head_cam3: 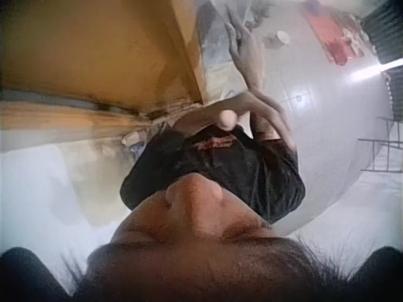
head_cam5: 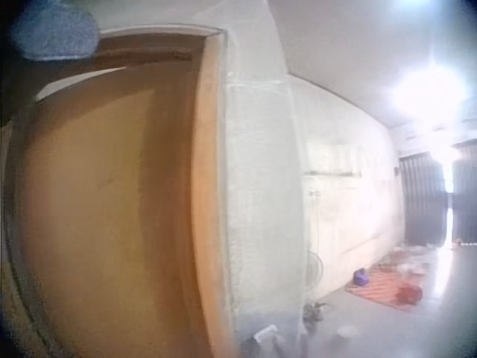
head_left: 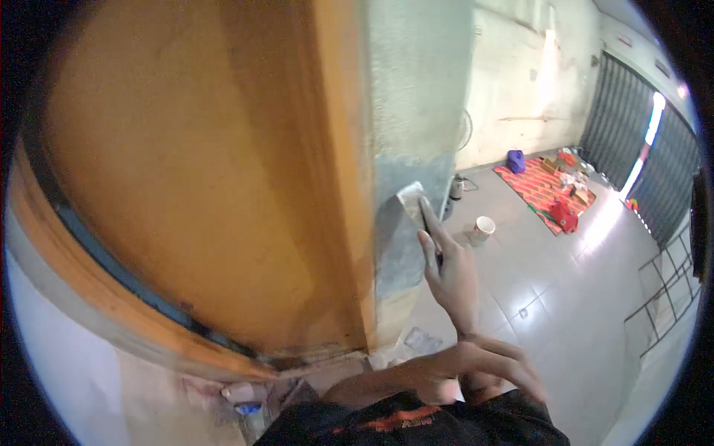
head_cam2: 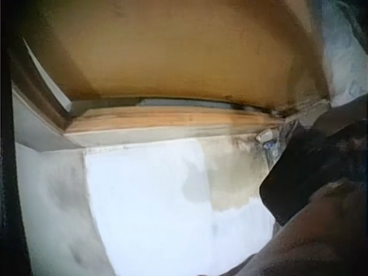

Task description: Applying and smoothing putty on a wall corner using a putty knife/scraper.

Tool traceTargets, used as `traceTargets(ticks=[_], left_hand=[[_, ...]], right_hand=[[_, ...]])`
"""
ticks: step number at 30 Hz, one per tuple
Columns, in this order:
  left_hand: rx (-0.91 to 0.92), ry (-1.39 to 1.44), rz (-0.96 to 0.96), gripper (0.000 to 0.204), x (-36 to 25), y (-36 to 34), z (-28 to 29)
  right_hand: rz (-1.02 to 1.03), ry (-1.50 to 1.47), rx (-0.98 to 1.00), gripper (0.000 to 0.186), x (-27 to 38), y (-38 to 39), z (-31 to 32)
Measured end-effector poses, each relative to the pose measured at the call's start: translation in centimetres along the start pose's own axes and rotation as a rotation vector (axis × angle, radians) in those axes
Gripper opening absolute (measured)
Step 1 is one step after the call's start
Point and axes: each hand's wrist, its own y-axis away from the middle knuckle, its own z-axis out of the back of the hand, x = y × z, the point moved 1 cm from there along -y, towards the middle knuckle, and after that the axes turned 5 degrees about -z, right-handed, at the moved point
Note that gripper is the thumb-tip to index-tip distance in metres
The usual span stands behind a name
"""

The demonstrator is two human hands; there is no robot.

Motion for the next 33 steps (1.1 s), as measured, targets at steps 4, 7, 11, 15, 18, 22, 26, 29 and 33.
traceTargets(ticks=[4,7,11,15,18,22,26,29,33], left_hand=[[-0.544,0.147,-0.182,0.085,6.3,7.8,-0.1],[-0.738,0.162,-0.137,0.071,7.5,10.9,1.4],[-1.322,-0.343,0.187,0.052,7.6,15.1,4.7],[-1.408,-0.36,0.087,0.04,7.4,14.2,7.1],[-1.407,-0.455,0.111,0.044,6.8,12.3,7.8],[-1.474,-0.615,0.158,0.043,7.2,12.0,7.6],[-1.256,-0.743,0.14,0.043,7.9,12.1,7.1],[-1.22,-0.683,0.538,0.039,7.6,11.7,5.9],[-1.319,-0.323,0.188,0.037,6.5,11.1,7.1]], right_hand=[[0.228,0.236,-0.22,0.051,4.1,-1.8,4.1],[0.489,0.258,-0.326,0.049,1.7,-2.7,2.9],[0.199,0.09,0.055,0.047,-0.5,1.2,-2.9],[0.184,0.031,-0.138,0.048,1.3,-2.5,1.1],[0.275,0.054,-0.188,0.05,1.2,-3.9,3.3],[0.257,-0.234,0.141,0.048,-4.9,1.6,-2.5],[0.042,-0.496,0.113,0.052,-8.7,6.9,-8.7],[0.083,-0.528,0.137,0.045,-11.7,8.2,-10.2],[-0.333,-0.922,1.104,0.032,-14.0,7.5,-7.3]])
